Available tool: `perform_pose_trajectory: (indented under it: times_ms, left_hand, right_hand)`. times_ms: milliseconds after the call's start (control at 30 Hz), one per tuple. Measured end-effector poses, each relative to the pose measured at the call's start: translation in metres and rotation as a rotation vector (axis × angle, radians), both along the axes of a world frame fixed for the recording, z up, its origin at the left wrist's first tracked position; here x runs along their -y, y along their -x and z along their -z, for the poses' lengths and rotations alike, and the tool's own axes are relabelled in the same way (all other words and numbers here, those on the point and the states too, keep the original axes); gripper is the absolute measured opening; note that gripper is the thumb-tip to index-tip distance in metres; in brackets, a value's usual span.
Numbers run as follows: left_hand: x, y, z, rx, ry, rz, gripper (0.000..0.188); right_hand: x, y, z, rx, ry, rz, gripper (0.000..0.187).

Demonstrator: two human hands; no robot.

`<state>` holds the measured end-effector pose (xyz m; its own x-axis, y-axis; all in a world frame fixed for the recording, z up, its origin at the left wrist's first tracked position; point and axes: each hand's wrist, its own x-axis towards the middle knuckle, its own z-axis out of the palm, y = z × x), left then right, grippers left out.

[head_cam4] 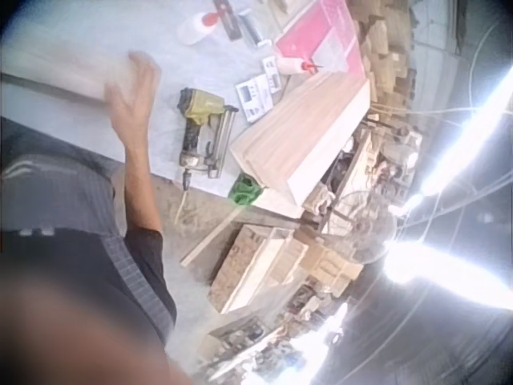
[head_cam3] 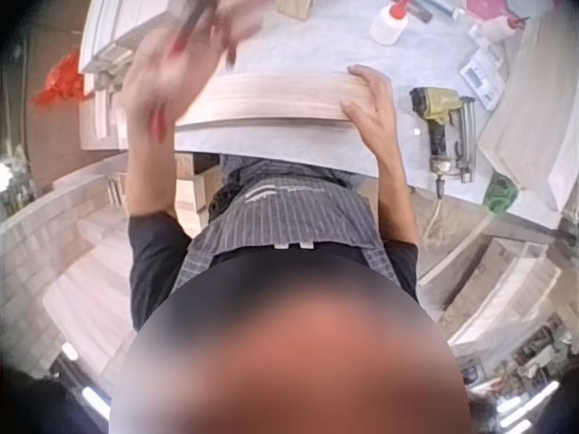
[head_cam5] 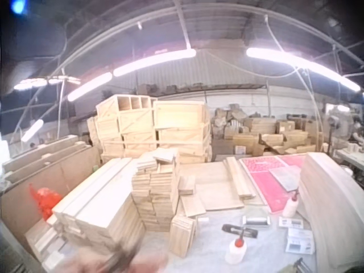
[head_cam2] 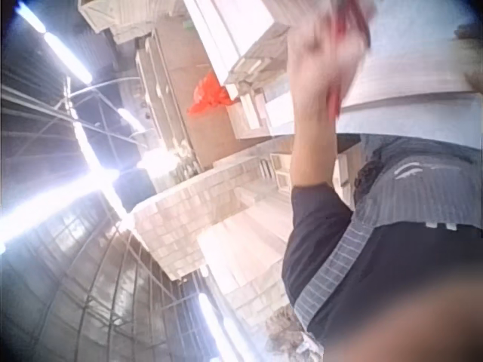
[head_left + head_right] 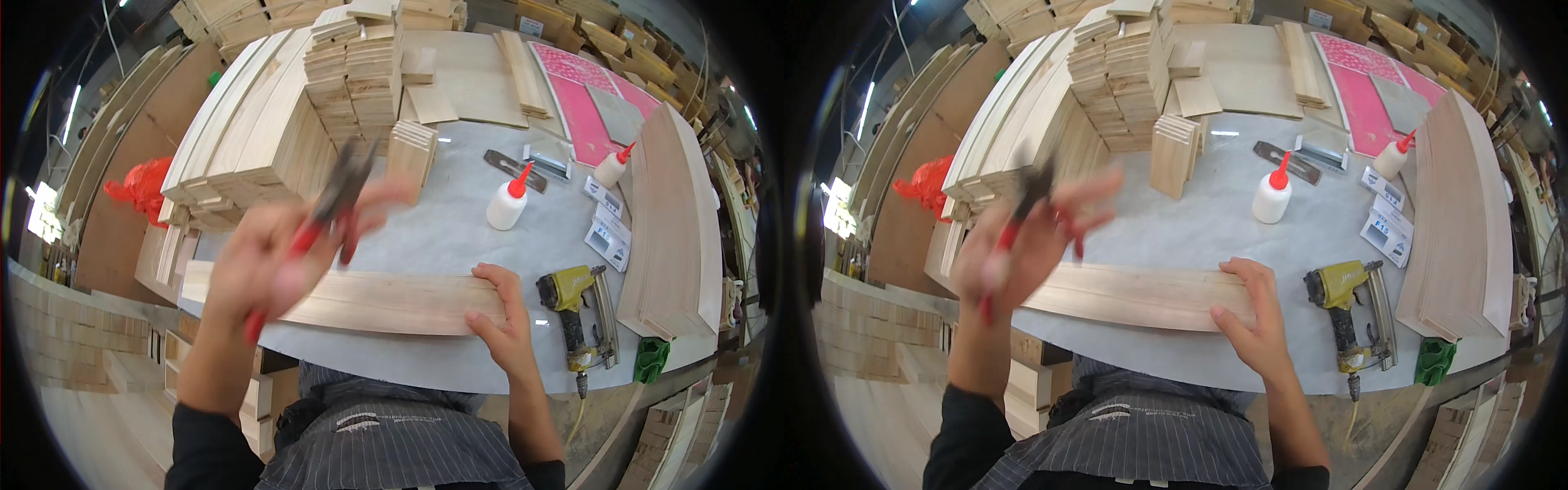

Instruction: Assembling wooden trays by applying glue to the joints and securing them with a pneumatic nail gun.

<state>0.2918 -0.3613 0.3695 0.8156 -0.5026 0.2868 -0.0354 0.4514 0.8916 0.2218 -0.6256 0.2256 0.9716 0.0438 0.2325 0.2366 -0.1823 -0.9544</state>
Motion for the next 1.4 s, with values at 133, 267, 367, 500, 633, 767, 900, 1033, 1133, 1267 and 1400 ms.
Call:
perform_pose_trajectory:
  times_ms: [133, 267, 367, 500, 633, 767, 900, 1033, 1133, 1267, 1400]
  left_hand:
    - [-0.038, 0.112, 0.015, -0.490, 0.100, 0.109, 0.017]
    - [-0.030, 0.186, 0.027, -0.776, 0.057, 0.037, 0.042]
    - [-0.034, 0.212, 0.019, -0.646, -0.180, 0.010, 0.075]
    - [-0.018, 0.194, -0.008, -0.320, -1.190, -0.156, 0.052]
    - [0.008, 0.151, 0.026, 0.526, -1.532, -0.431, 0.062]
    - [0.033, 0.138, 0.041, 0.542, -1.594, -0.393, 0.059]
    - [0.039, 0.130, 0.041, 0.467, -1.638, -0.382, 0.058]
    - [0.047, 0.126, 0.036, 0.542, -1.648, -0.343, 0.045]
    - [0.048, 0.123, 0.043, 0.489, -1.665, -0.312, 0.056]
    - [0.054, 0.126, 0.037, 0.440, -1.706, -0.300, 0.051]
    - [0.057, 0.125, 0.032, 0.355, -1.753, -0.240, 0.052]
  right_hand:
    - [-0.025, 0.016, 0.001, -0.028, 0.039, 0.049, 0.045]
    - [-0.040, 0.032, -0.002, 0.049, 0.178, -0.019, 0.050]
    - [-0.037, 0.034, -0.008, 0.059, 0.218, -0.044, 0.057]
    - [-0.032, 0.030, 0.001, 0.178, 0.198, -0.080, 0.066]
    - [-0.033, 0.028, 0.017, 0.212, 0.092, -0.074, 0.065]
    - [-0.041, 0.025, 0.036, 0.324, -0.036, -0.011, 0.058]
    - [-0.047, 0.022, 0.042, 0.355, -0.116, 0.028, 0.052]
    - [-0.045, 0.022, 0.042, 0.355, -0.060, 0.012, 0.051]
    - [-0.047, 0.021, 0.044, 0.377, -0.072, 0.019, 0.049]
    - [-0.047, 0.021, 0.045, 0.368, -0.086, 0.025, 0.049]
    - [-0.047, 0.021, 0.043, 0.389, -0.091, 0.063, 0.046]
